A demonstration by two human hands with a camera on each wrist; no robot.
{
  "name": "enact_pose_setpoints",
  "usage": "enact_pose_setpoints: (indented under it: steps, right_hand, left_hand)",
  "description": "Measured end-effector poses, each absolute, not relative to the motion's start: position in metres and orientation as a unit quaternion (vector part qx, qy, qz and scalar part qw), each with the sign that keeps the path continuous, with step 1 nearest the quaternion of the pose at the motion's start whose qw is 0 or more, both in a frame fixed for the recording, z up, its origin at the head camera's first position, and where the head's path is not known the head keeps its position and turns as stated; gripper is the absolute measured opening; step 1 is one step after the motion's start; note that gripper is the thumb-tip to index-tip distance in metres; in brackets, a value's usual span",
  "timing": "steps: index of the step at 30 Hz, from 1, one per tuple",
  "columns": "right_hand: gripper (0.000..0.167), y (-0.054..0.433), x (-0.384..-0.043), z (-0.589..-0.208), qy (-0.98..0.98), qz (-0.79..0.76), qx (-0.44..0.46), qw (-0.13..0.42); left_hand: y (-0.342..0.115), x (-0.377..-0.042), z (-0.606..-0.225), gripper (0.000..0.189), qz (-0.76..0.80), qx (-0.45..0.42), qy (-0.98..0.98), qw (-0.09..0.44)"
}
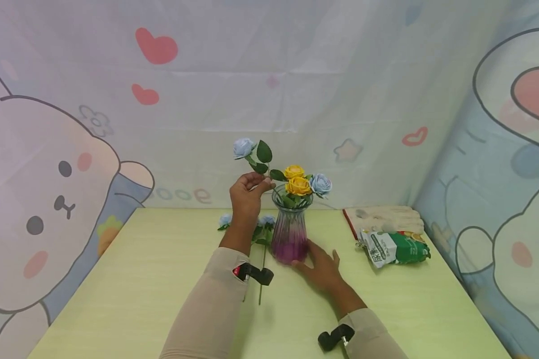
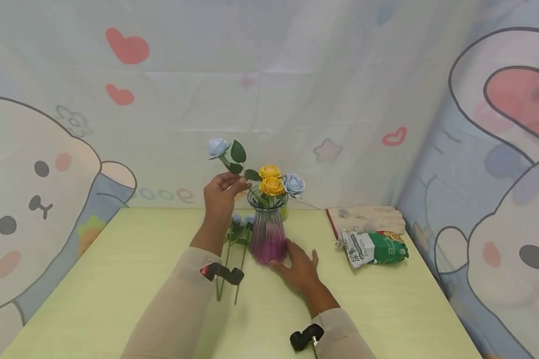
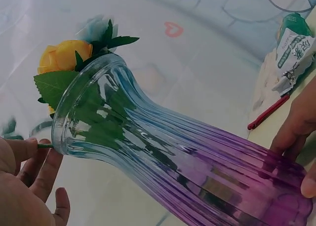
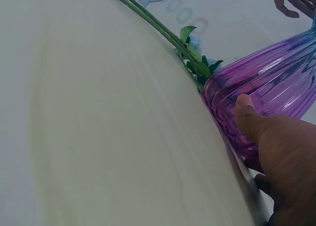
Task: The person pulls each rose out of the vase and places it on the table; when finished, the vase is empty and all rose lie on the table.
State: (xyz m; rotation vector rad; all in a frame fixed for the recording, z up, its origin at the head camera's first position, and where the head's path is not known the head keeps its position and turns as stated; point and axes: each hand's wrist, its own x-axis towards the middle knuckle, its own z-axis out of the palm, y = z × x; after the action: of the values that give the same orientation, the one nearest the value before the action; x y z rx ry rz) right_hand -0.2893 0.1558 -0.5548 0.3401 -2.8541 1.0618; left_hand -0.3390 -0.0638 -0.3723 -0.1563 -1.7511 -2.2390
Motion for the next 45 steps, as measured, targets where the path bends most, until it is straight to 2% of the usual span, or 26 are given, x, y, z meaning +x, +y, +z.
enact_pose_setpoints:
  steps: [6,11,17,25,32,45]
  right_hand:
    - [0.089,0.156,-0.29,-0.556,-0.931,0.346,0.11,0.041]
    - [0.089,0.156,-0.29,-0.557,-0.932,0.344,0.109,0.043]
    - [0.089,0.156,-0.289,-0.556,-0.933,0.341,0.11,0.042]
    - [0.089,0.156,-0.289,-0.555,-0.933,0.341,0.108,0.041]
    - [0.089,0.155,-0.288,-0.553,-0.931,0.346,0.11,0.039]
    - [0.088,0.153,-0.286,-0.55,-0.929,0.352,0.107,0.034]
  left_hand:
    - [-0.06,-0.335,-0.373,0.024,-0.763,-0.058,-0.627,0.147]
    - [-0.057,-0.335,-0.378,0.029,-0.781,-0.043,-0.604,0.154]
    - [-0.053,-0.336,-0.386,0.01,-0.811,-0.061,-0.554,0.175]
    - [-0.052,-0.336,-0.388,0.02,-0.811,-0.051,-0.564,0.149]
    - [-0.052,-0.334,-0.388,0.016,-0.821,-0.026,-0.553,0.139]
    - [-0.057,-0.336,-0.386,0.017,-0.864,0.002,-0.472,0.177]
